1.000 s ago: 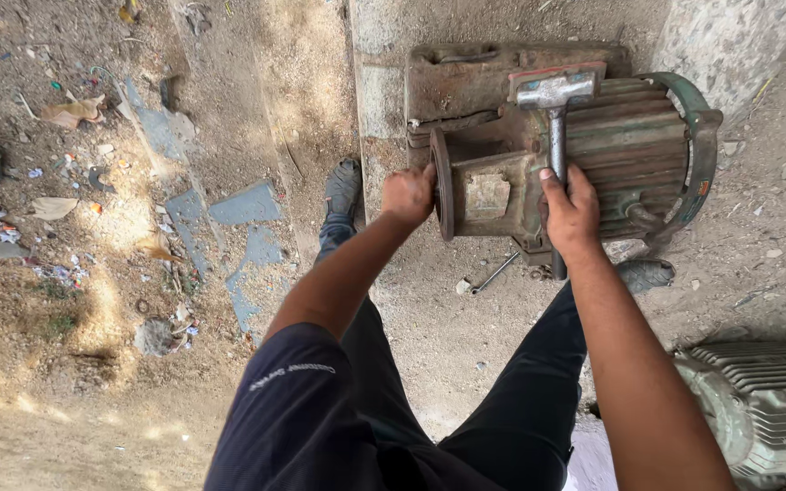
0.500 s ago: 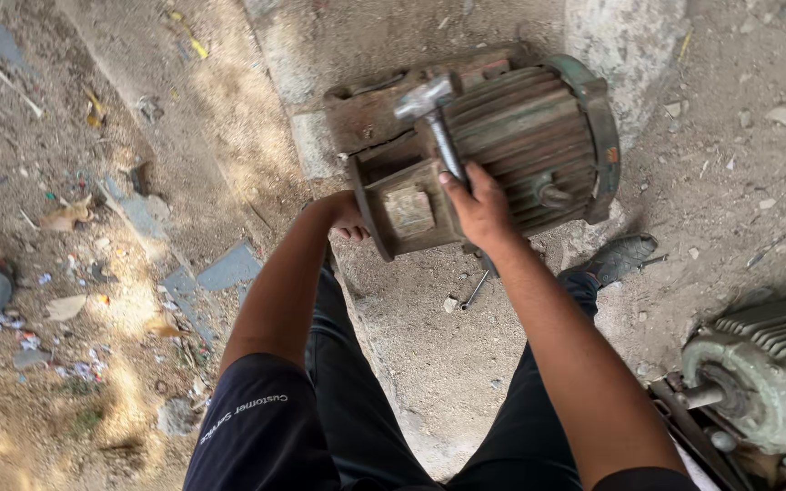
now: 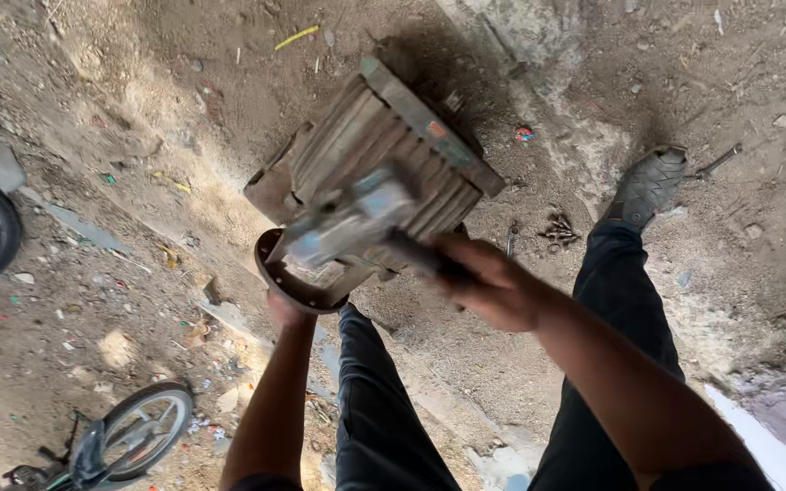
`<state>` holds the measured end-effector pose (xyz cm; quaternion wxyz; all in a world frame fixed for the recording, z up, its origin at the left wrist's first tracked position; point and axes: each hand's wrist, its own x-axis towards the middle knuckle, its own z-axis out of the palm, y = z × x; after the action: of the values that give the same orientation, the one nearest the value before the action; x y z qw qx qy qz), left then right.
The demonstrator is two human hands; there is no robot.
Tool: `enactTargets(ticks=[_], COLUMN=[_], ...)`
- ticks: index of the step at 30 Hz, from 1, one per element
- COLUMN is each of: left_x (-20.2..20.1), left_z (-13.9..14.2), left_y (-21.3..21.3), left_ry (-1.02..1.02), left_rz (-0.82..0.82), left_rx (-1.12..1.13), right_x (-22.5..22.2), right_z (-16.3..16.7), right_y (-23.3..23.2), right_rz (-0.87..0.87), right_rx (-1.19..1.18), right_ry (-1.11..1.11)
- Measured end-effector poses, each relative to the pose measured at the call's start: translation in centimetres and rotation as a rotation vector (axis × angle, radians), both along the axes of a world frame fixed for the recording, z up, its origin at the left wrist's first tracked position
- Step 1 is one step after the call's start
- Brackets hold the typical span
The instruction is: The person works on a rusty electric motor lying on the ground, holding a flange cover while striking the motor with a hammer, then carries the motor into the workshop. At a wooden workbench they fit a cylindrical shaft into a pump housing and use a spanner to tighten bolts on the assembly.
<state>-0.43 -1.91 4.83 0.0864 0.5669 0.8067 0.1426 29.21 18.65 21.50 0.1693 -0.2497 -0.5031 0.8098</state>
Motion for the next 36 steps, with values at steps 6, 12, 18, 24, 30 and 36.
enactTargets(ticks=[6,12,18,24,30,36], left_x=[-0.4,-2.1,-1.3,-1.9,-2.7,-3.2], left_z=[2.7,1.1,-0.2,-0.2,-0.7,-1.5], left_y=[2.1,6.8,8.5,7.6,7.2,6.8], left_ry=[-0.15,-1.394,-1.643,-1.683,-1.716,-1.733], left_rz=[0.061,0.459,0.631,0.688,0.718,0.721], left_rx=[-0.719,-0.78,-0.71,-0.704,-0.697,-0.719], right_x=[11.2,12.2,10.8,9.8,9.6,13.8], right_z=[-3.6,-11.2,-13.3,-13.6,-13.9,-13.3], right_y=[6.2,7.5,5.6,5.5,5.7,8.1], right_rz=[-0.322,-0.555,-0.473,-0.298,-0.211,-0.673], right_rx=[0.11,-0.445,-0.438,-0.156,-0.101,-0.305], right_ry=[-0.631,-0.586,-0.589,-0.823,-0.89,-0.761])
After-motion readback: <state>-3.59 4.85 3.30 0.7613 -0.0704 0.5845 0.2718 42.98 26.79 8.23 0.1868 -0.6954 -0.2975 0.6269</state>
